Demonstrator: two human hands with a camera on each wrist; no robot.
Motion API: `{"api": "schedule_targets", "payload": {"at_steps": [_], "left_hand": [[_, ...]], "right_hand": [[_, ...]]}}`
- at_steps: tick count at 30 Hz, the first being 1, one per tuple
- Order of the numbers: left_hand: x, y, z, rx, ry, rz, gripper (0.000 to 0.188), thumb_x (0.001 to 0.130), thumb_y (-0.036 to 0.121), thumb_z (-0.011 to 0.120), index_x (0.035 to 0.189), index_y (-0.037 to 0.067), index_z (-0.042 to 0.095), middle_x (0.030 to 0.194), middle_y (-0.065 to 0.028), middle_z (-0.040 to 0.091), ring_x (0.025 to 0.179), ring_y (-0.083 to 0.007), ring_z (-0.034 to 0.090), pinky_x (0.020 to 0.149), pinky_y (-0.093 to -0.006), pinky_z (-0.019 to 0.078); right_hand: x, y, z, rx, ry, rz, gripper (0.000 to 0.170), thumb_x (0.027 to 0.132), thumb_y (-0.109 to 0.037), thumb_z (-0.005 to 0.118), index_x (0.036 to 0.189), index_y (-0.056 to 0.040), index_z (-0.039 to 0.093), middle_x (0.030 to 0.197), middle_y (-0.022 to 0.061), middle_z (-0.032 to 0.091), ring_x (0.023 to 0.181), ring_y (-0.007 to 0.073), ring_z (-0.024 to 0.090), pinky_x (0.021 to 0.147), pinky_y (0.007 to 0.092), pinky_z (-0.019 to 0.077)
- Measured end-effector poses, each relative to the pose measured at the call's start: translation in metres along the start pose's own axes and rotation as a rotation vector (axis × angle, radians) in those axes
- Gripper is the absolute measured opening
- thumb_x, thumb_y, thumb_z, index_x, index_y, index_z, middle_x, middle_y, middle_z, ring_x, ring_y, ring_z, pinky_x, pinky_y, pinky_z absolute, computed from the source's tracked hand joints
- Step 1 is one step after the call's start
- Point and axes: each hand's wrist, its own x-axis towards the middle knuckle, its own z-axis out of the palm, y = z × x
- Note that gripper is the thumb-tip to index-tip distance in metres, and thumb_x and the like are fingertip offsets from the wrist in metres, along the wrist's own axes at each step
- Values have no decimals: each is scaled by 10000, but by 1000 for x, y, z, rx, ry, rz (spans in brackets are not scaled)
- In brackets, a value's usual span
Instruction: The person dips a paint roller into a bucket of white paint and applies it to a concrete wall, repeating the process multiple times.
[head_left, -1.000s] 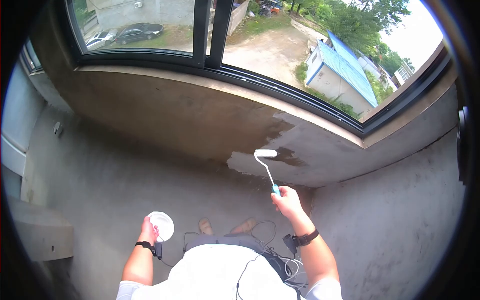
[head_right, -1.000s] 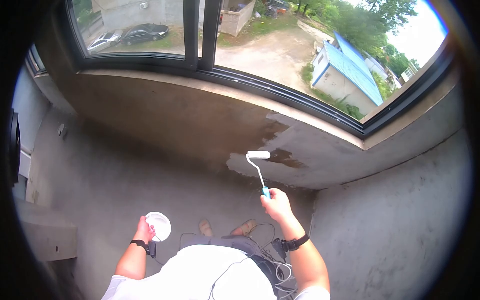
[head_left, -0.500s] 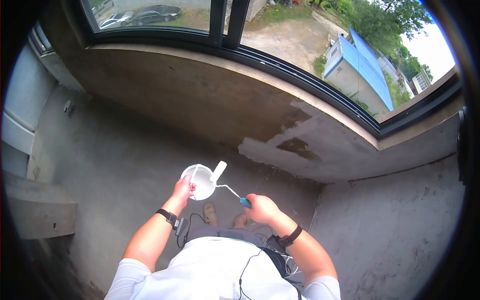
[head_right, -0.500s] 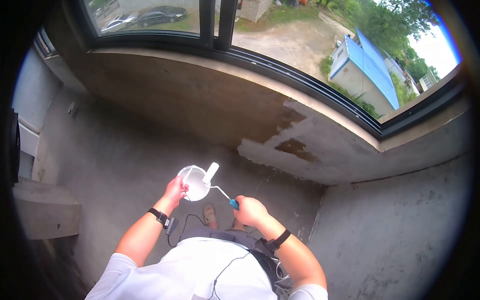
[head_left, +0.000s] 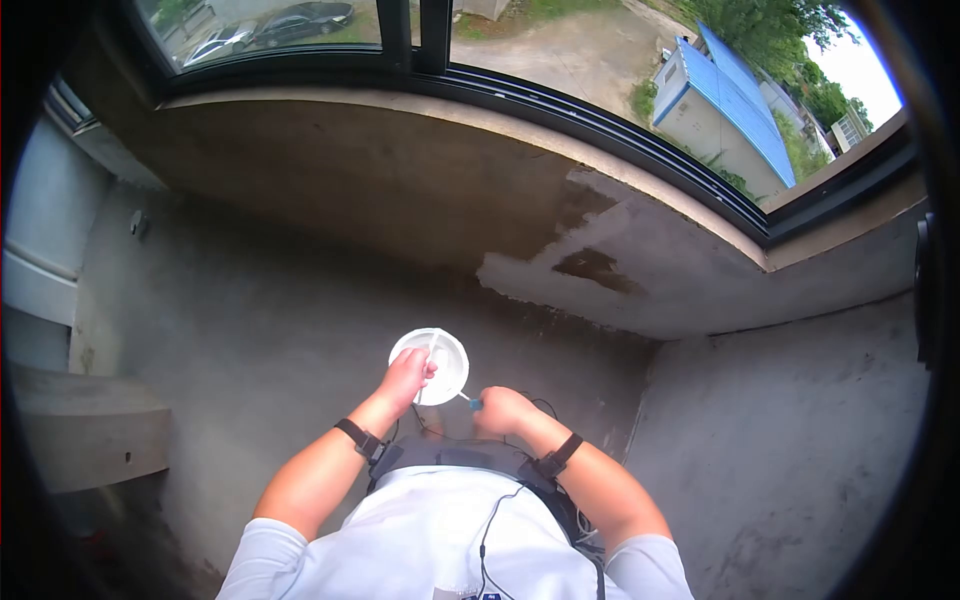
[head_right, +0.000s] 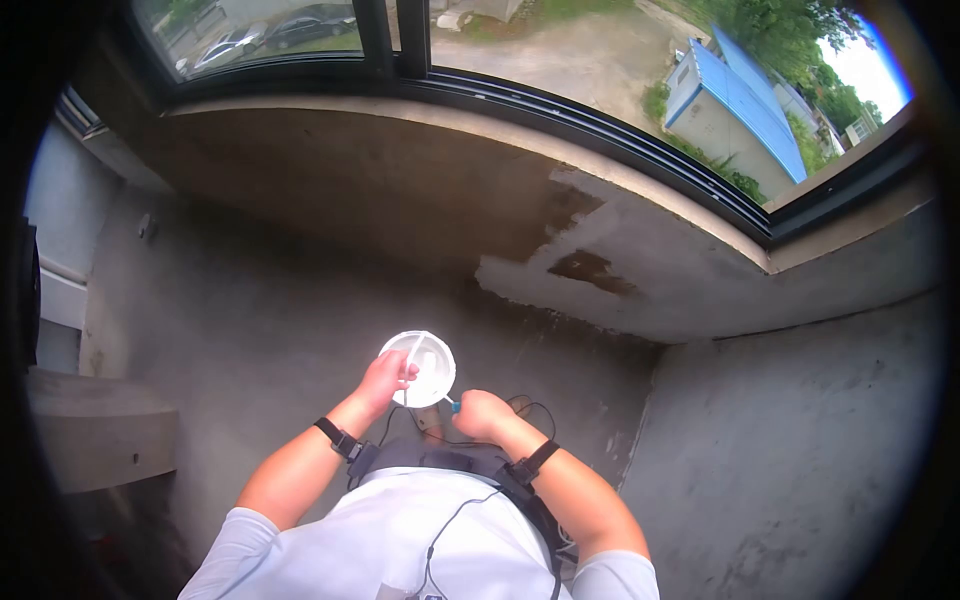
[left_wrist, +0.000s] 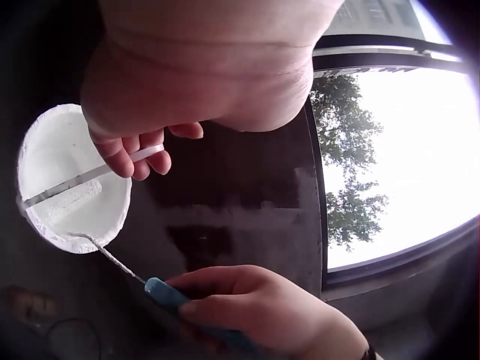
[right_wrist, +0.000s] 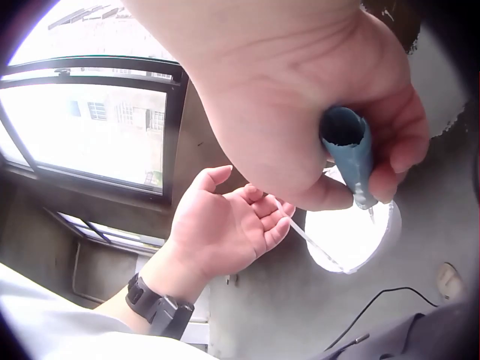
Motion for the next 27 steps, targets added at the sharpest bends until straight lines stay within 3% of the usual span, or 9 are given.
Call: {"api": "schedule_targets", "payload": {"at_steps": [1, 2, 3, 5, 6, 8, 17, 24, 27], "left_hand": [[-4, -1, 5, -1, 8, 22, 344, 970, 318, 454, 1076, 8, 559, 958, -73, 627, 872, -144, 581, 765, -287, 475], [-5, -5, 7, 6, 8, 11, 344, 970, 318, 454, 1076, 8, 559, 958, -73, 627, 872, -144, 581, 765, -287, 475], [-6, -7, 8, 19, 5, 32, 315, 962, 289, 448, 1066, 11, 551, 983, -86, 631, 891, -153, 590, 777, -290, 479], [-6, -9, 13, 44, -5, 52, 286, 953, 261, 443, 1057, 13, 542, 1009, -98, 636, 910, -162, 599, 790, -292, 483], [-6, -9, 16, 28, -23, 46, 254, 953, 253, 452, 1047, 32, 533, 1027, -101, 643, 946, -183, 613, 815, -311, 492], [-7, -10, 22, 23, -50, 33, 222, 953, 246, 461, 1038, 51, 524, 1045, -104, 651, 982, -205, 627, 840, -330, 501], [-6, -10, 57, 54, -201, 41, 133, 929, 164, 489, 1000, 56, 520, 1048, -109, 643, 1000, -197, 618, 875, -323, 504], [4, -14, 54, 58, -240, 42, 53, 898, 86, 486, 941, 56, 497, 1068, -119, 620, 1018, -204, 605, 897, -323, 505], [5, -10, 57, 6, -200, 34, 36, 906, 72, 473, 935, 57, 488, 1058, -120, 618, 991, -197, 599, 878, -312, 501]], "right_hand": [[4, 7, 5, 36, -5, 31, 337, 801, -238, 615, 1026, -8, 713, 987, 205, 715, 972, 349, 680, 878, 413, 527], [11, 18, 15, 56, 71, -12, 300, 817, -205, 598, 967, 31, 706, 901, 215, 715, 816, 326, 709, 748, 410, 561], [6, 17, 13, 68, 67, -10, 300, 817, -205, 598, 967, 31, 706, 901, 215, 715, 816, 326, 709, 748, 410, 561], [1, 17, 3, 433, -71, 151, 261, 830, -161, 581, 891, 71, 682, 815, 210, 701, 634, 265, 693, 570, 379, 550], [2, 20, 2, 445, -69, 153, 261, 830, -161, 581, 891, 71, 682, 815, 210, 701, 634, 265, 693, 570, 379, 550], [3, 25, 2, 599, -105, 255, 228, 853, -114, 554, 856, 91, 655, 742, 181, 672, 485, 199, 605, 427, 337, 470], [6, 48, -7, 980, -136, 371, 234, 892, -128, 557, 705, 3, 608, 609, 56, 545, 441, 137, 449, 403, 306, 359], [3, 56, -8, 943, -138, 277, 253, 897, -155, 567, 693, -9, 597, 610, 44, 540, 454, 117, 431, 406, 290, 332], [9, 66, 1, 918, -146, 285, 253, 887, -186, 573, 741, 11, 634, 637, 90, 597, 515, 189, 545, 469, 349, 421]]}}
